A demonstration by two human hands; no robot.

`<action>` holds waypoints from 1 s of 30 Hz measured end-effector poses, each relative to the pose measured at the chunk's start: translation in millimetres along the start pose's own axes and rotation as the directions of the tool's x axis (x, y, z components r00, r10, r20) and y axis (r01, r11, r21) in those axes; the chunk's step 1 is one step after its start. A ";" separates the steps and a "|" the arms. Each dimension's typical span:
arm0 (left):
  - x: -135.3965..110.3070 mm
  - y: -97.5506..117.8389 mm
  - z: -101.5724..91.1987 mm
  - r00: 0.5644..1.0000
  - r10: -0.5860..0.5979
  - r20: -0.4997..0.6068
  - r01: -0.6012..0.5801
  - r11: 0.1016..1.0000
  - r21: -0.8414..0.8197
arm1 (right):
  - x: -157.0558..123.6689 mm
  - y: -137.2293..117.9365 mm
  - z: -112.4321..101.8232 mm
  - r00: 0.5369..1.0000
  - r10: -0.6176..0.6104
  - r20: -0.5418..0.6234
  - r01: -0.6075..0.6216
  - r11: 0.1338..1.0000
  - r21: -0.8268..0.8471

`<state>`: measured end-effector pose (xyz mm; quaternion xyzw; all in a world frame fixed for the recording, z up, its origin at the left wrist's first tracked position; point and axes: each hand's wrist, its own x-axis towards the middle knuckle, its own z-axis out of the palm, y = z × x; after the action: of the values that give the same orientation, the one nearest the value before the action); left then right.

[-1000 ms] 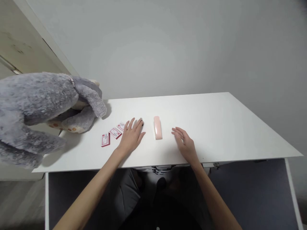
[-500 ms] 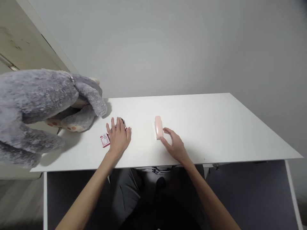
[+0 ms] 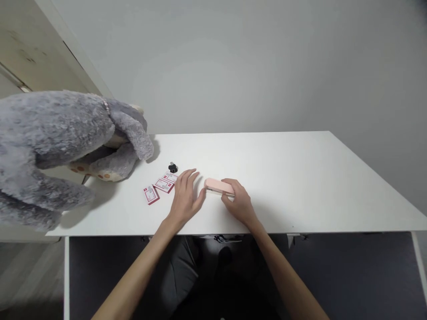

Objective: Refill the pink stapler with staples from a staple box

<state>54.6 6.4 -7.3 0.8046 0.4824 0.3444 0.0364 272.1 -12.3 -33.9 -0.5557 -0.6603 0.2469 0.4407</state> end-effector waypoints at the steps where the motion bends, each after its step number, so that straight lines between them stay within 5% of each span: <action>1: 0.9 0.5 1.5 1.000 -0.024 0.021 0.025 0.998 -0.059 | -0.5 -0.2 -0.6 1.000 -0.019 0.003 0.019 1.000 0.001; 9: 5.5 -1.7 -1.7 0.969 -0.025 0.247 0.124 0.912 -0.391 | -2.4 -4.8 -6.1 0.993 -0.072 0.090 0.064 0.994 0.093; 30: 1.3 20.2 6.9 0.953 -0.144 0.266 0.242 0.890 -0.386 | -3.2 -9.2 -14.2 0.987 -0.003 0.158 -0.040 0.964 0.263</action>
<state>74.2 -1.4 -3.9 0.7606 0.4687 0.3377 0.2961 279.5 -20.1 -20.3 -0.4766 -0.6487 0.3804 0.4554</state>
